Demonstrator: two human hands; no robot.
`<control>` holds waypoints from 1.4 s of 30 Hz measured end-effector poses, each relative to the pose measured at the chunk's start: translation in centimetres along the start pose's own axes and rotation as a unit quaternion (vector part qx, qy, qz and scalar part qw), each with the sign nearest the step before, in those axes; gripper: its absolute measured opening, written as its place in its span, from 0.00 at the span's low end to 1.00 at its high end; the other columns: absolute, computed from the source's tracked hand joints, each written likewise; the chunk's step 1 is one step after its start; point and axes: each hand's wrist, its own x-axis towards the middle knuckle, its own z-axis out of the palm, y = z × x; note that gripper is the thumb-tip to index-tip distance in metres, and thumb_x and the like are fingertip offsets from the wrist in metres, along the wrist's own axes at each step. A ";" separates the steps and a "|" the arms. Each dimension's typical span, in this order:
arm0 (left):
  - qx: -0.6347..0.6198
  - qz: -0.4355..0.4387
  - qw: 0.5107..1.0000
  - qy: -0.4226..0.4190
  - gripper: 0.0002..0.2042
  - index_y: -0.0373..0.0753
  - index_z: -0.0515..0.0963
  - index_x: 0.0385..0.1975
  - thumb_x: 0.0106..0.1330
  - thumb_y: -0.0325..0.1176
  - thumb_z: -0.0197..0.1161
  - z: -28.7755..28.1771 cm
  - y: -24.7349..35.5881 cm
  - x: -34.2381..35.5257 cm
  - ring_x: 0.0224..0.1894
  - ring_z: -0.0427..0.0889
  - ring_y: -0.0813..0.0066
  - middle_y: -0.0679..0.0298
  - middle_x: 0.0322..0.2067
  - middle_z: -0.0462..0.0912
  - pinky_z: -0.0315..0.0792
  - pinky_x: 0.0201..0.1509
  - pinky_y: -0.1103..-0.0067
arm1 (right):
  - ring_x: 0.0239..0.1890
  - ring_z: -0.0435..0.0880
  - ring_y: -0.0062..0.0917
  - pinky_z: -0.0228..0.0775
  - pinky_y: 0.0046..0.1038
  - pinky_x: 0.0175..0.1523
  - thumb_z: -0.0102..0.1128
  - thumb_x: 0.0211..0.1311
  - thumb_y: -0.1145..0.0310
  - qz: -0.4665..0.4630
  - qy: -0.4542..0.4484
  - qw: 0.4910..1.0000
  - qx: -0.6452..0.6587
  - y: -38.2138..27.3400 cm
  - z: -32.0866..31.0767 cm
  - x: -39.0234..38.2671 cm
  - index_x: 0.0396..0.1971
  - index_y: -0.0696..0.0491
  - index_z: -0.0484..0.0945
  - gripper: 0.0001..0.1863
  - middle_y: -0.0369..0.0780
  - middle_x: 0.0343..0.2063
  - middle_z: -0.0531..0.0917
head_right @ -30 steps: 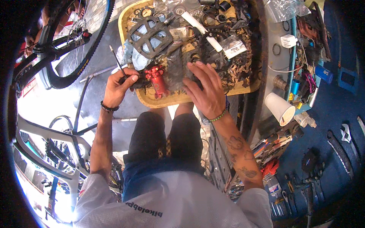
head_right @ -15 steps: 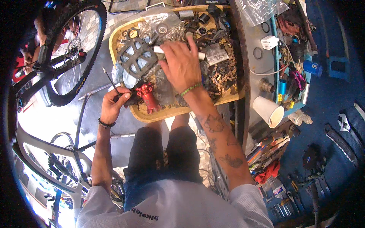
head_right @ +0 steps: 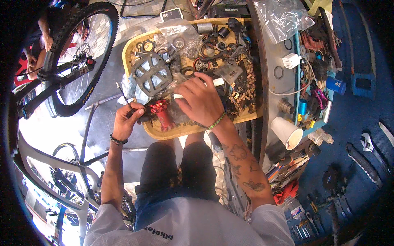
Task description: The person searches through a parts tray and multiple drawers to locate small hardware, then uses a screwdriver to adjust the crankset area of a bicycle mounted on a repair stand.
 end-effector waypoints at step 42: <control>-0.042 -0.021 0.999 -0.005 0.07 0.34 0.85 0.45 0.74 0.30 0.68 -0.3 0.6 -0.5 0.35 0.82 0.84 0.67 0.36 0.89 0.77 0.38 0.81 | 0.64 0.76 0.42 0.65 0.44 0.70 0.71 0.62 0.66 0.064 0.148 0.978 -0.131 0.1 -3.2 6.1 0.57 0.50 0.83 0.22 0.44 0.62 0.79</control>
